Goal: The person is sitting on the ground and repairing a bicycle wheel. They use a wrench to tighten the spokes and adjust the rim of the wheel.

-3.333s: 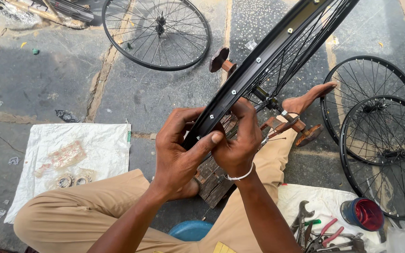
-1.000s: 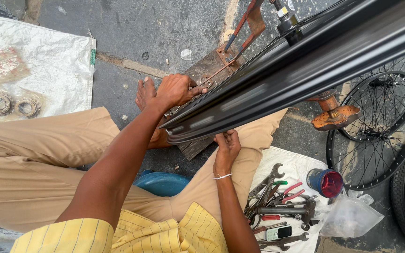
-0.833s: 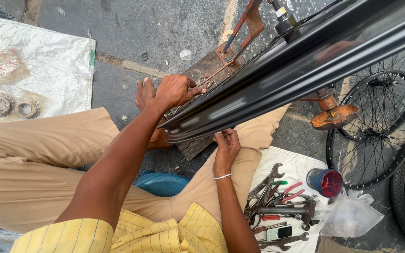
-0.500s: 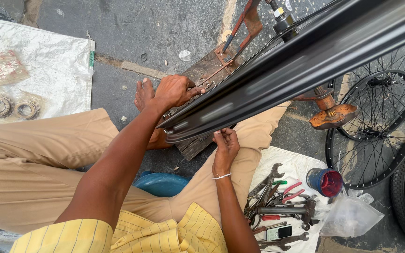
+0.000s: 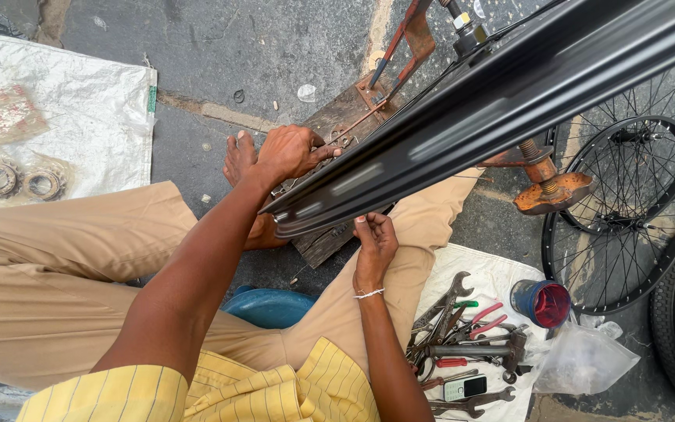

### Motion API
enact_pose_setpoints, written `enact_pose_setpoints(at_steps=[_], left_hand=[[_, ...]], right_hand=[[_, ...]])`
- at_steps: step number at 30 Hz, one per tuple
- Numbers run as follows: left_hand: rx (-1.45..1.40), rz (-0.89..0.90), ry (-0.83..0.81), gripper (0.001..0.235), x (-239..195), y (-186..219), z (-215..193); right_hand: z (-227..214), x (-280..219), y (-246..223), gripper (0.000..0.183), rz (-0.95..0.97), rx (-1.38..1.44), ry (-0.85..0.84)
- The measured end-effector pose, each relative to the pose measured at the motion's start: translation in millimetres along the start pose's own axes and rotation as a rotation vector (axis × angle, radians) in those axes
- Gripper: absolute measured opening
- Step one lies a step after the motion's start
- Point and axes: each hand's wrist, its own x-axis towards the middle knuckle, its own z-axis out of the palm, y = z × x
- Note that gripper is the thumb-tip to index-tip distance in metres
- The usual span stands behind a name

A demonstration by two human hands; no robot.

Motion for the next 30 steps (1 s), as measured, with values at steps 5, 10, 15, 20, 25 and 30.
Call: enact_pose_setpoints(at_steps=[5,10,15,20,25,30], left_hand=[[0.000,0.006,0.006,0.067,-0.3,-0.1,0.9],[0.010,-0.010,-0.006,0.066,0.7,0.1,1.2],[0.003,-0.012,-0.006,0.065,1.8,-2.0,2.0],[0.010,0.011,0.018,0.059,0.9,-2.1,1.5],[-0.016,-0.007,0.002,0.048,-1.2,-2.2,0.4],[-0.045,0.063,0.084,0.041,-3.7,-3.3,0.0]], right_hand=[[0.5,0.1,0.1,0.014,0.001,-0.015,0.000],[1.3,-0.1,-1.3,0.015,0.000,-0.026,-0.001],[1.7,-0.5,-1.9,0.017,0.003,-0.032,-0.001],[3.0,-2.1,-5.4,0.020,-0.013,-0.044,0.006],[15.0,-14.1,-26.7,0.022,-0.126,-0.080,-0.030],[41.0,-41.8,-66.0,0.021,-0.429,-0.401,-0.211]])
